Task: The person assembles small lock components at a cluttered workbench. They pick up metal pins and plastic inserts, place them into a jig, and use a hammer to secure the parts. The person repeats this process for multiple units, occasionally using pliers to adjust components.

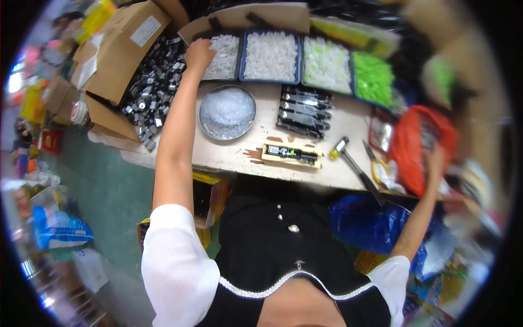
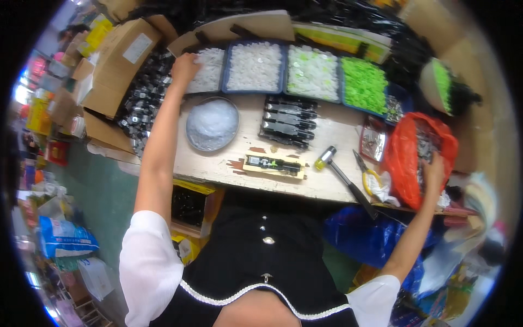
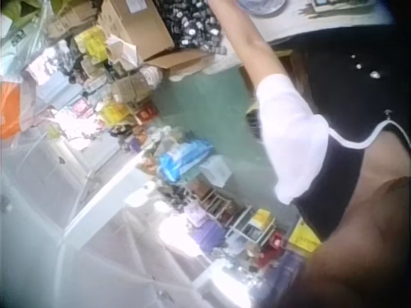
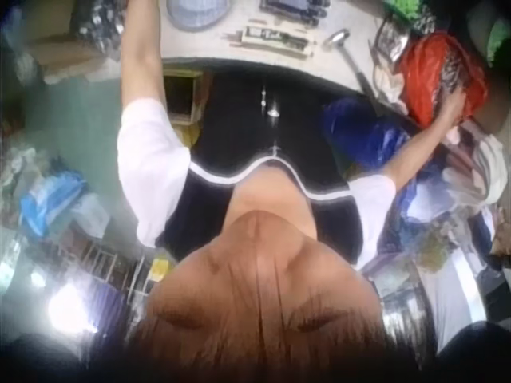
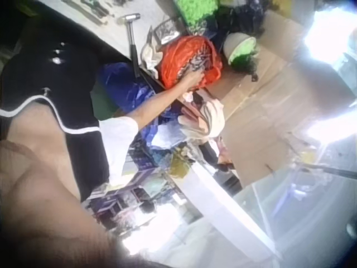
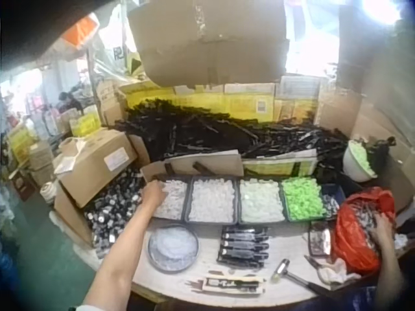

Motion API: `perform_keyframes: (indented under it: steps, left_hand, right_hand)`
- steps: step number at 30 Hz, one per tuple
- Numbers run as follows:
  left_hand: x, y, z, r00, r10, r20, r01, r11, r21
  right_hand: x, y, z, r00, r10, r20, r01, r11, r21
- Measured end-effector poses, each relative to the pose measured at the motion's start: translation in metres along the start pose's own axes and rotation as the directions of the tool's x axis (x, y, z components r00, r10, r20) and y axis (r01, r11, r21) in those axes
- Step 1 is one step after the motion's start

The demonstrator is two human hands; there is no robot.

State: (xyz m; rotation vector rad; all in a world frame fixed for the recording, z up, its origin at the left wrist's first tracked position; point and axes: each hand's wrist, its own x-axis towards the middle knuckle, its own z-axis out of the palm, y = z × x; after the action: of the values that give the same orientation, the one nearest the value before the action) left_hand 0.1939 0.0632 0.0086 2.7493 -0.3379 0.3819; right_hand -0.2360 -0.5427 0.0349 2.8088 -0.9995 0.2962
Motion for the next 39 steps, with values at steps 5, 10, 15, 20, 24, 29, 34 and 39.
perform_keyframes:
  steps: [5, 10, 15, 20, 24, 29, 34, 39]
  left_hand:
    - [-0.02, -0.015, -0.006, 0.99, 0.086, -0.108, -0.116, 0.941, -0.317]
    - [-0.035, -0.009, -0.028, 0.997, 0.001, 0.079, 0.058, 0.669, -0.741]
    - [-0.033, -0.013, -0.022, 0.989, -0.066, 0.136, 0.15, 0.54, -0.829]
    - [-0.035, -0.005, -0.022, 0.987, -0.111, 0.115, 0.155, 0.483, -0.862]
    - [-0.039, 0.001, -0.025, 0.986, -0.165, -0.018, 0.058, 0.445, -0.894]
    - [-0.045, 0.002, -0.029, 0.991, -0.133, -0.013, 0.023, 0.266, -0.964]
    - [-0.093, 0.022, -0.046, 0.996, -0.074, 0.048, 0.057, 0.132, -0.99]
    - [-0.171, 0.013, -0.065, 0.996, -0.021, -0.091, -0.054, 0.663, -0.747]
  right_hand:
    - [0.01, 0.002, -0.004, 0.993, 0.041, 0.112, -0.046, 0.998, 0.047]
    - [0.0, 0.015, 0.002, 1.0, -0.021, -0.012, 0.022, 0.996, 0.09]
    - [0.01, 0.0, 0.001, 0.997, -0.032, 0.065, 0.038, 0.994, -0.106]
    - [0.005, -0.001, -0.007, 0.999, -0.043, -0.032, 0.04, 0.995, -0.093]
    - [-0.008, -0.006, -0.02, 0.979, 0.063, -0.192, -0.056, 0.997, 0.044]
    - [0.008, 0.051, 0.013, 0.973, -0.081, -0.218, 0.106, 0.989, 0.103]
    - [0.015, 0.094, 0.044, 0.974, 0.002, -0.228, 0.01, 0.999, 0.048]
    - [-0.006, 0.043, -0.015, 0.978, 0.144, -0.154, -0.081, 0.932, 0.354]
